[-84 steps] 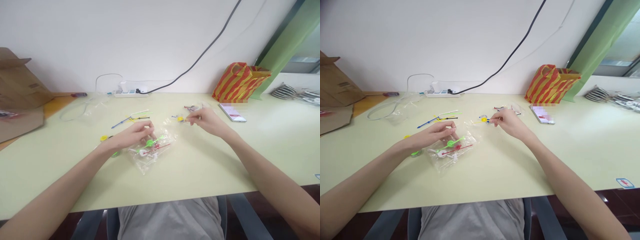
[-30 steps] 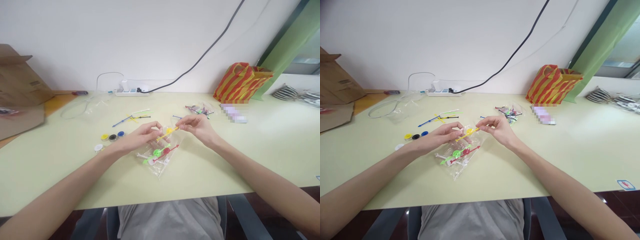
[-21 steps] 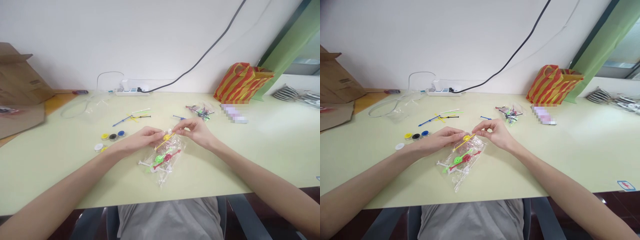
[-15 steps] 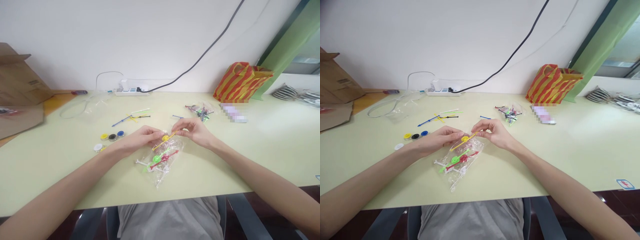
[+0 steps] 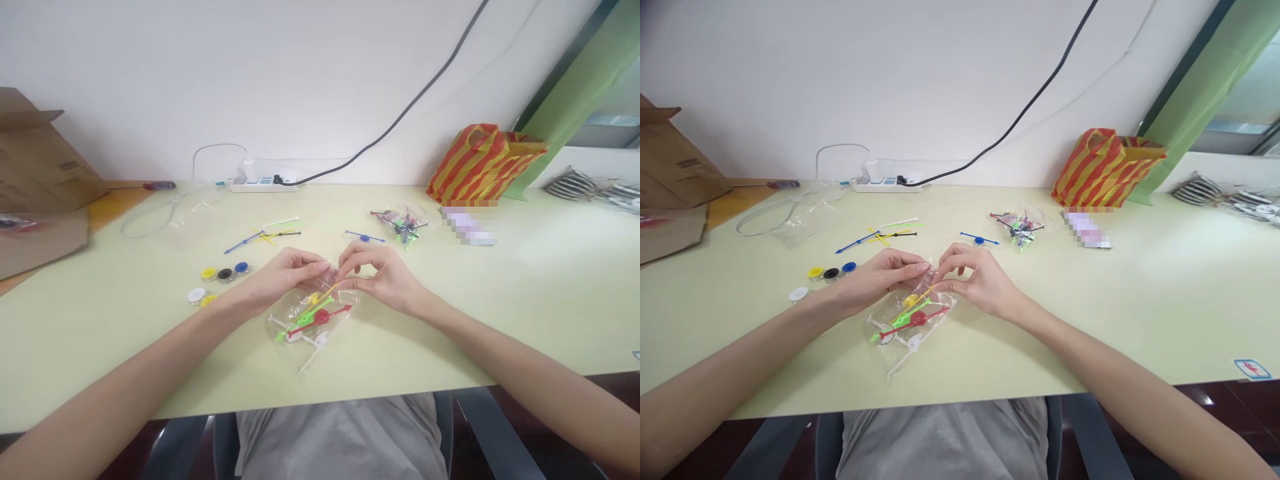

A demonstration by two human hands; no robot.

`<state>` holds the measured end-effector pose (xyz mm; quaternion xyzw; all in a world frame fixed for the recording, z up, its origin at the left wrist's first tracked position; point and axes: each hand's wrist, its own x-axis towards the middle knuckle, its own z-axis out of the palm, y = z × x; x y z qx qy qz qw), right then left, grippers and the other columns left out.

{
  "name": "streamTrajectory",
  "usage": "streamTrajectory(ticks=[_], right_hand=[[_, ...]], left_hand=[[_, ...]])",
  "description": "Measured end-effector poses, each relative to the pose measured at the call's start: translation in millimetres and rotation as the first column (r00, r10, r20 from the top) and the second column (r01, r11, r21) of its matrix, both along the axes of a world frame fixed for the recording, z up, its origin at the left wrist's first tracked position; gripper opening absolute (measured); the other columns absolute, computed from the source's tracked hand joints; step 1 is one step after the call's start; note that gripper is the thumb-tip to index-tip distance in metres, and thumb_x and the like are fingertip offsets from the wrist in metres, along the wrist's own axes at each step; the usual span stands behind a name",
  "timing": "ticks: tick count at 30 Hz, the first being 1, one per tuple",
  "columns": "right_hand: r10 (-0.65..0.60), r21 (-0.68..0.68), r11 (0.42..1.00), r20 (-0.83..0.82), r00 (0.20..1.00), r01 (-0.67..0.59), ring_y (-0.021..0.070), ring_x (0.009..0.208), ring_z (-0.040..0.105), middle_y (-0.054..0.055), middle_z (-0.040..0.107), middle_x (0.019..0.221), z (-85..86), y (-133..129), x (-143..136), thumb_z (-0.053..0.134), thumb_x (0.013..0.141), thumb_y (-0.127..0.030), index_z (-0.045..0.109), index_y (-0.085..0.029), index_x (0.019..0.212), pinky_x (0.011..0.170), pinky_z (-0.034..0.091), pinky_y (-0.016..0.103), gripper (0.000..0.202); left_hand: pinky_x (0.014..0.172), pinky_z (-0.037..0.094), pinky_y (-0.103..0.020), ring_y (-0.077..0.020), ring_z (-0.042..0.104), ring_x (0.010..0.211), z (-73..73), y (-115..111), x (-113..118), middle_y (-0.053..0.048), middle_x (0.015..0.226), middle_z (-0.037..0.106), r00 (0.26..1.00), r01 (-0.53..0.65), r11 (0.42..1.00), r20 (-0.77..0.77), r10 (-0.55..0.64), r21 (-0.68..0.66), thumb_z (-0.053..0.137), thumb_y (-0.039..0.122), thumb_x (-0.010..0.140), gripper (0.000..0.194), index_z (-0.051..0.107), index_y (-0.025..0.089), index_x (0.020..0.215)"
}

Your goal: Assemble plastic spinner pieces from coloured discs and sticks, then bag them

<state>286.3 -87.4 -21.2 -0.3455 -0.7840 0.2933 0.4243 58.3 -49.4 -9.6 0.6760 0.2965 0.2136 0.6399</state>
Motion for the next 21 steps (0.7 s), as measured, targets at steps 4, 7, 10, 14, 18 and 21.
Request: streamTrajectory(ticks=[4,7,10,14,18,21], right_hand=[[0.034,0.091,0.995,0.063,0.997,-0.040,0.0197,0.094,0.060,0.006,0.064,0.101,-1.1,-0.5,-2.8,0.075,0.090,-0.036,0.080,-0.025,0.085,0.089,0.049,0.037,0.014],[-0.074,0.141,0.988,0.088,0.993,0.061,0.0206,0.098,0.061,0.007,0.065,0.104,4.7,7.8,11.2,0.061,0.099,-0.028,0.080,-0.026,0.094,0.089,0.048,0.038,0.019],[-0.396,0.237,0.902,0.119,0.911,0.361,0.0232,0.097,0.062,0.008,0.064,0.099,9.1,24.7,40.3,0.053,0.101,-0.023,0.077,-0.024,0.096,0.082,0.047,0.037,0.024],[-0.567,0.276,0.823,0.419,0.709,0.496,0.0278,0.100,0.062,0.010,0.067,0.103,1.0,45.8,71.3,0.060,0.096,-0.023,0.073,-0.020,0.104,0.083,0.045,0.040,0.016],[-0.513,0.244,0.843,0.635,0.577,0.480,0.0305,0.106,0.061,0.012,0.070,0.106,-11.2,48.4,66.1,0.063,0.093,-0.022,0.071,-0.018,0.104,0.084,0.044,0.039,0.013],[-0.501,0.218,0.837,0.675,0.542,0.502,0.0276,0.095,0.063,0.010,0.072,0.095,-12.2,41.7,52.9,0.059,0.094,-0.019,0.068,-0.019,0.090,0.073,0.041,0.035,0.010]], left_hand=[[0.069,0.050,-0.025,-0.0151,0.068,0.074,-0.1,-1.2,0.8,-0.007,0.084,0.075,1.000,-0.011,1.000,0.008,0.010,0.009,0.065,0.046,0.096,0.033,0.076,0.015,0.089],[0.066,0.052,-0.026,-0.0170,0.070,0.074,-1.8,0.7,0.8,-0.010,0.090,0.076,0.995,-0.096,0.995,-0.034,0.096,0.028,0.067,0.051,0.093,0.036,0.076,0.015,0.094],[0.056,0.048,-0.025,-0.0160,0.068,0.064,-4.5,4.6,-0.8,-0.011,0.088,0.077,0.977,-0.185,0.981,-0.099,0.190,0.059,0.066,0.056,0.091,0.041,0.072,0.016,0.097],[0.049,0.040,-0.022,-0.0124,0.062,0.054,-7.4,9.5,-4.7,-0.008,0.079,0.075,0.974,-0.155,0.984,-0.155,0.167,0.086,0.059,0.059,0.095,0.040,0.064,0.018,0.092],[0.048,0.035,-0.021,-0.0114,0.061,0.054,-7.1,11.1,-6.3,-0.004,0.072,0.072,0.967,-0.125,0.983,-0.205,0.151,0.133,0.055,0.057,0.098,0.038,0.060,0.020,0.091],[0.048,0.035,-0.022,-0.0114,0.060,0.055,-5.6,10.6,-5.7,-0.004,0.072,0.071,0.965,-0.101,0.985,-0.228,0.132,0.142,0.055,0.057,0.098,0.039,0.061,0.019,0.089]])
